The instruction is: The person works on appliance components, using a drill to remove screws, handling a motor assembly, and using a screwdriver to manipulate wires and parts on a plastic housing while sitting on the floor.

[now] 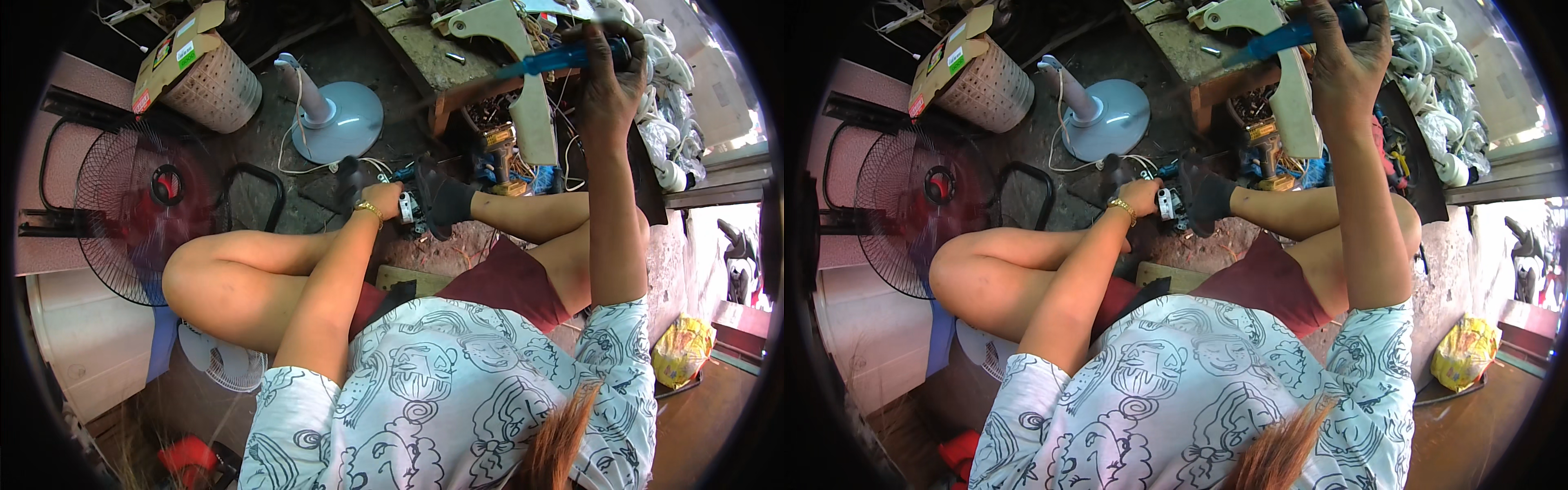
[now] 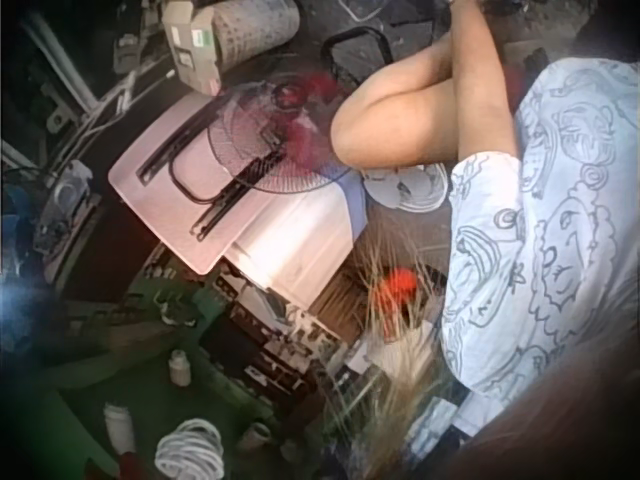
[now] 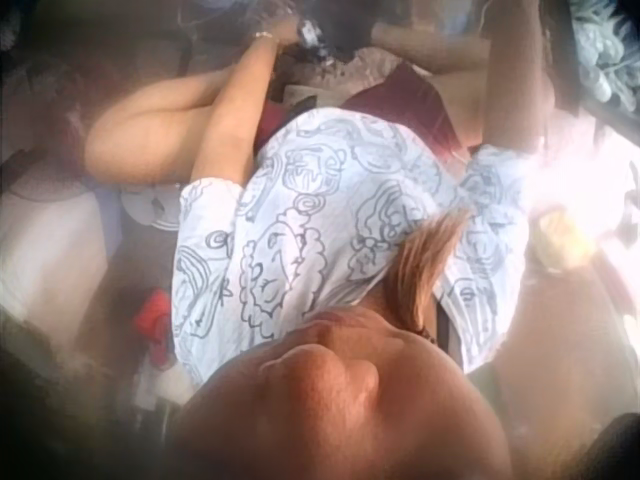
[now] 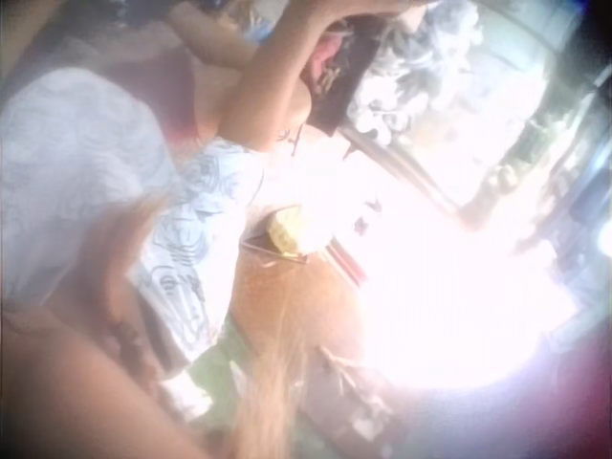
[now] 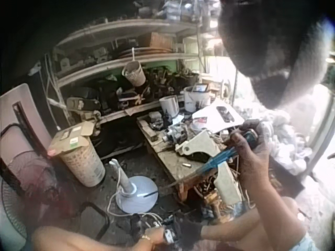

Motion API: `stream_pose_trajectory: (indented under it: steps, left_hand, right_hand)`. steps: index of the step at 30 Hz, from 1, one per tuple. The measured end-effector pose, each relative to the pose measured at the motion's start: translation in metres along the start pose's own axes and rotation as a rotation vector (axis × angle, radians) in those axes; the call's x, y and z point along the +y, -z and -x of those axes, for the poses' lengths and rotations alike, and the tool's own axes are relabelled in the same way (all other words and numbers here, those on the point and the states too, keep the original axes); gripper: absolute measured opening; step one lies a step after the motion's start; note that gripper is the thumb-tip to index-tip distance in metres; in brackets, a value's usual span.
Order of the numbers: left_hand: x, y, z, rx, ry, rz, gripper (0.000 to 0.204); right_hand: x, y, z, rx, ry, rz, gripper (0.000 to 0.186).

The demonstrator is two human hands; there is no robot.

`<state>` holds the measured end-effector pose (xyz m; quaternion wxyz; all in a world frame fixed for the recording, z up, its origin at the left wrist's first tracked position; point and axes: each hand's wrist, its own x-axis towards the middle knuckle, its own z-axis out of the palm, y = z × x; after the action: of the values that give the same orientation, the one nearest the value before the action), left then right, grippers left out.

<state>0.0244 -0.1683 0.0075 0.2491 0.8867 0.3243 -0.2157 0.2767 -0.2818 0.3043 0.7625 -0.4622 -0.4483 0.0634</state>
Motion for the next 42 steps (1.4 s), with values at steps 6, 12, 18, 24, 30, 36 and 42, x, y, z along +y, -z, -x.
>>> stream_pose_trajectory:
  steps: [6,12,18,24,30,36,42]
  left_hand:
    - [0.015,0.009,-0.007,0.123,-0.122,-0.044,0.052]
    - [0.004,0.01,-0.02,0.099,-0.153,0.063,0.051]
    - [-0.023,0.006,-0.033,-0.058,-0.193,0.545,0.035]
    - [-0.061,-0.002,-0.056,-0.106,0.161,1.621,0.025]
    - [-0.06,0.027,-0.065,0.022,0.118,1.87,0.029]
    - [-0.044,0.09,-0.06,0.422,-0.094,1.902,0.034]
    - [0.007,0.189,-0.072,0.572,-0.38,1.508,0.027]
  right_hand:
    - [0.008,-0.006,0.018,0.001,0.072,-0.056,0.019]
    - [0.004,-0.03,0.022,-0.005,0.002,-0.225,0.035]
    - [0.033,-0.043,0.029,-0.028,-0.108,-0.321,0.038]
    - [0.064,-0.047,0.034,-0.043,-0.172,-0.38,0.036]
    - [0.092,-0.056,0.042,-0.016,-0.176,-0.298,0.042]
    - [0.094,-0.059,0.06,-0.047,-0.082,-0.412,0.035]
    - [0.078,-0.064,0.065,-0.285,-0.112,-0.314,0.036]
